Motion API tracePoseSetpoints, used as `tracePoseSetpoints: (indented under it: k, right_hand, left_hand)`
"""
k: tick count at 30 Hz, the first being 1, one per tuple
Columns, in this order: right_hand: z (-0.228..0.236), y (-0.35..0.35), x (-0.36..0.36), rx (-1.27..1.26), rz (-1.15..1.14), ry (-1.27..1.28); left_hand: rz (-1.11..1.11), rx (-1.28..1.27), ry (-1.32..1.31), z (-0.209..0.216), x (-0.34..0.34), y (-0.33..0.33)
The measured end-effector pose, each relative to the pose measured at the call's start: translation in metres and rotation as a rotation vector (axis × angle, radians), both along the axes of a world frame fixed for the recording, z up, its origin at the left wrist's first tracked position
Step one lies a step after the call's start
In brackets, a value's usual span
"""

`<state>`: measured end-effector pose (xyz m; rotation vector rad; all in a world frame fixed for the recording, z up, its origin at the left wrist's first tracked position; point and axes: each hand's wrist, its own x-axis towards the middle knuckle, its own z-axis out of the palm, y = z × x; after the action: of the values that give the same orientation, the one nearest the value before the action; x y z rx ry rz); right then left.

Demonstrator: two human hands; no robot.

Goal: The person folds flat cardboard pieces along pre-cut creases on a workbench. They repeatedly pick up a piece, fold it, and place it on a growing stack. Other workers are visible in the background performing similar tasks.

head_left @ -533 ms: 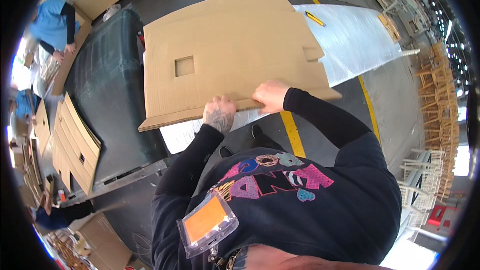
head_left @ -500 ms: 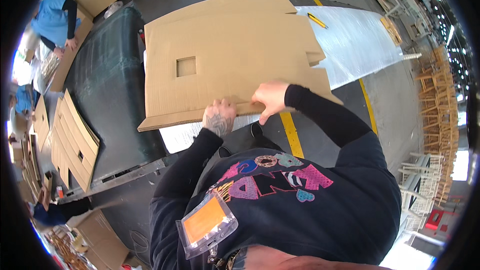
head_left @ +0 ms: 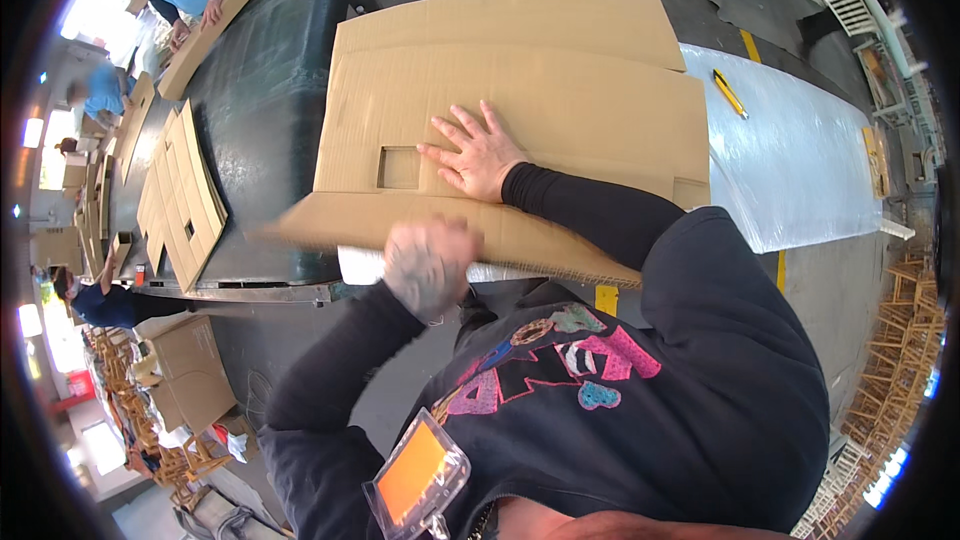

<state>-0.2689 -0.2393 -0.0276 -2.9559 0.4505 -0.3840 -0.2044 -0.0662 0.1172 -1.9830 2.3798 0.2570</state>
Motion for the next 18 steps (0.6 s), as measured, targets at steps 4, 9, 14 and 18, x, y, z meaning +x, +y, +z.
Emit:
tracePoseSetpoints:
  k: [4,9,14,18]
  right_hand:
    - [-0.003,-0.002,-0.005,-0.011,0.015,-0.017]
    - [-0.002,-0.011,-0.004,0.084,0.037,-0.047]
    - [0.011,-0.083,0.017,0.358,0.038,0.087]
    - [-0.002,-0.074,0.019,-0.013,0.082,-0.014]
  left_hand:
    - [-0.065,0.146,-0.005,0.024,0.0,-0.027]
    - [0.052,0.058,-0.013,-0.007,-0.014,0.016]
    - [-0.008,0.07,0.025,-0.013,-0.034,0.02]
    - [-0.069,0.041,0.089,0.001,-0.04,0.008]
